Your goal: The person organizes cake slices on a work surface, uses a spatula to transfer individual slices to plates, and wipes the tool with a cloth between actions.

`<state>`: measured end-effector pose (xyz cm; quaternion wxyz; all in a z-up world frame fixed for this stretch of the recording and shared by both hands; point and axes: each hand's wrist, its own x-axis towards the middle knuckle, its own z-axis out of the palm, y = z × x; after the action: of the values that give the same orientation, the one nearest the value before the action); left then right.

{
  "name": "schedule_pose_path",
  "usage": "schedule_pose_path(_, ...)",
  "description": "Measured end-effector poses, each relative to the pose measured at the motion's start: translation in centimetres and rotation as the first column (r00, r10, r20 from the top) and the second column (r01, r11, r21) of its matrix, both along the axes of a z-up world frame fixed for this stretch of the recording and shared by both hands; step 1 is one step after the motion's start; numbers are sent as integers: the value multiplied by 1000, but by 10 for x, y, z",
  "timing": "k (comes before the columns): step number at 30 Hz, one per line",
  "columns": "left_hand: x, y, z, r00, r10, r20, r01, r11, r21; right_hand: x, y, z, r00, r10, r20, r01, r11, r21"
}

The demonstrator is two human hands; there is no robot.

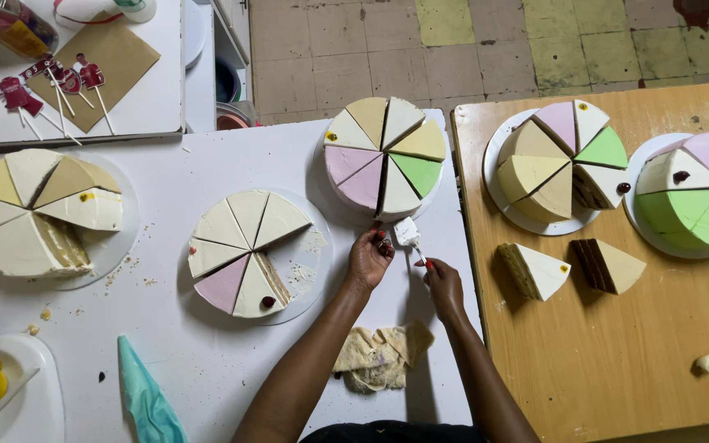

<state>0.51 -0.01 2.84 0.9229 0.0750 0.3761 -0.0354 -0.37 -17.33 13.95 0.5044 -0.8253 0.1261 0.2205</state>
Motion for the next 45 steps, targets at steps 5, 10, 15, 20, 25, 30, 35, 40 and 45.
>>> schedule_pose_path(5, -4, -1, -13, 1000, -13, -8, 13, 997, 74, -17, -1, 9, 1000, 1, 28, 0, 999, -49)
schedule_pose_path(10, -2, -4, -11, 1000, 16, -18, -15, 998, 59, -8, 0, 1, 999, 10, 42, -8, 999, -46)
schedule_pose_path(15, 4, 0, 1, 1000, 5, -20, -3, 996, 89, -3, 2, 7, 1000, -14, 12, 14, 1000, 7)
schedule_pose_path(20, 1, 5, 0, 999, -37, -23, 40, 991, 131, -4, -12, -19, 998, -61, -32, 64, 993, 104)
schedule_pose_path(25, -1, 7, -15, 996, -79, -33, 84, 983, 166, -28, -43, -1, 999, -31, -29, 34, 996, 83)
schedule_pose_path(30, -26, 3, 39, 987, -142, -81, 161, 933, 323, -73, -81, 20, 992, -32, -121, 42, 996, 83)
schedule_pose_path(35, -135, -9, 104, 679, -652, -336, 512, 93, 854, -112, -113, 29, 991, -19, -130, 29, 997, 68)
schedule_pose_path(40, -255, -10, 79, 553, -452, -700, 214, -735, 643, -144, -132, 23, 988, 4, -156, 8, 998, 70)
schedule_pose_path(45, -284, 8, 73, 833, -493, -251, 182, -184, 966, -168, -117, 35, 986, 99, -136, -79, 986, 148)
